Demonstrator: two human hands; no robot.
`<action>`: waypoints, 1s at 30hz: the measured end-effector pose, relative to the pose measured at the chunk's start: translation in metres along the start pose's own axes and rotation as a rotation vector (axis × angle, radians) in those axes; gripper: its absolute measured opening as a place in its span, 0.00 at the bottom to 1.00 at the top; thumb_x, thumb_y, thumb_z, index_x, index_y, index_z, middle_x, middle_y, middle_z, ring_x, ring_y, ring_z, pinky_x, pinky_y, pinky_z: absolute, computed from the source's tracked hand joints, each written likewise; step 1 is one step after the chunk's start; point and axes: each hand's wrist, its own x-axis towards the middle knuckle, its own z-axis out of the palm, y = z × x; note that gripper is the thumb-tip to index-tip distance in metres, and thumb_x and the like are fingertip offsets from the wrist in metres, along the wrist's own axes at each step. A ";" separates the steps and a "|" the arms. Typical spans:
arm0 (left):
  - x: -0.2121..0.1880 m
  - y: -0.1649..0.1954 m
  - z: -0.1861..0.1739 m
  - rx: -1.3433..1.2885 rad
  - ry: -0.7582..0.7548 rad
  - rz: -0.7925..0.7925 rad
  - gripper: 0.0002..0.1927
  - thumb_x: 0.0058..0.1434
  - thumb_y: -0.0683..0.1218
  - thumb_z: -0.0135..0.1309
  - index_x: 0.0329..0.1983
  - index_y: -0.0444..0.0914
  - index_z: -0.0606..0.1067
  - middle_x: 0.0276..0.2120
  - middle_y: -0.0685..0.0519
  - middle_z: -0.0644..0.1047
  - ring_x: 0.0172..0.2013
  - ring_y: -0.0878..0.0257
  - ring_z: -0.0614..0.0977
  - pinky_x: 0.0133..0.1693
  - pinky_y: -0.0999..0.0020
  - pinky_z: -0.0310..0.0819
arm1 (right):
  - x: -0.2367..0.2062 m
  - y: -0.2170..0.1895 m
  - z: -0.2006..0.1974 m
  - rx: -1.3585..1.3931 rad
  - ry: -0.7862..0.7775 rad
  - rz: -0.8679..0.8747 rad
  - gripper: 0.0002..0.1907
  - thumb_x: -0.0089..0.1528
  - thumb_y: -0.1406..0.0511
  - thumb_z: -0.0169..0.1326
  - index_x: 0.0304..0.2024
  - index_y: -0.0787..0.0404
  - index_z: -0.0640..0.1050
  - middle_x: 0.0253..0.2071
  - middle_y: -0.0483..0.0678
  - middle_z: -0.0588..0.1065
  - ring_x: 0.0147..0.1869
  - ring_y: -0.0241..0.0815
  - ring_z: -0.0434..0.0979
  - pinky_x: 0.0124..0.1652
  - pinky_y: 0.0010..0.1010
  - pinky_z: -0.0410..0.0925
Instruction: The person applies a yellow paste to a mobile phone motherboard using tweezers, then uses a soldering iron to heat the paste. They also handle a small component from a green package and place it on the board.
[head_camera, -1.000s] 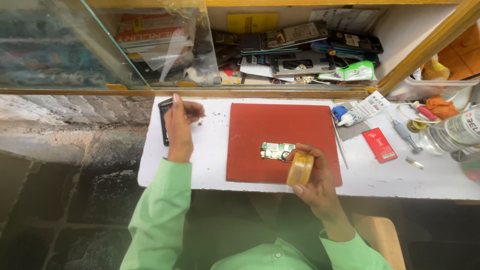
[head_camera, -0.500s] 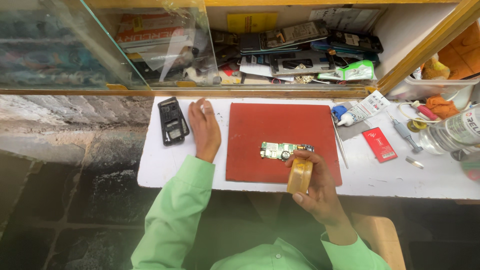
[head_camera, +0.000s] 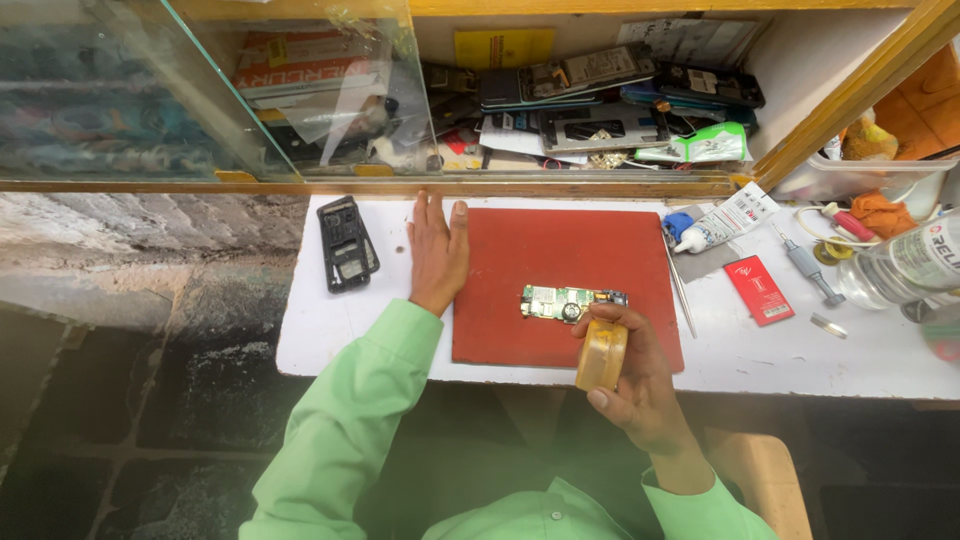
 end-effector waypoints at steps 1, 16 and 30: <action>-0.001 0.001 -0.005 0.000 -0.013 0.006 0.39 0.73 0.66 0.30 0.72 0.31 0.61 0.76 0.34 0.51 0.76 0.40 0.49 0.73 0.44 0.34 | 0.000 0.000 -0.001 -0.006 -0.001 -0.007 0.39 0.57 0.65 0.64 0.69 0.58 0.62 0.58 0.54 0.67 0.50 0.38 0.70 0.49 0.31 0.69; -0.013 -0.036 -0.032 0.511 -0.107 0.293 0.49 0.68 0.72 0.38 0.73 0.27 0.56 0.75 0.34 0.52 0.73 0.39 0.53 0.69 0.42 0.44 | -0.001 0.002 -0.005 -0.011 0.009 -0.025 0.40 0.58 0.66 0.62 0.70 0.59 0.61 0.58 0.54 0.66 0.49 0.37 0.70 0.47 0.28 0.70; -0.056 -0.013 -0.039 0.665 0.026 0.162 0.54 0.66 0.73 0.42 0.69 0.18 0.54 0.72 0.26 0.52 0.72 0.36 0.53 0.70 0.44 0.41 | -0.003 0.003 -0.006 0.024 0.007 -0.004 0.40 0.58 0.66 0.63 0.70 0.59 0.61 0.59 0.54 0.66 0.49 0.37 0.70 0.47 0.29 0.70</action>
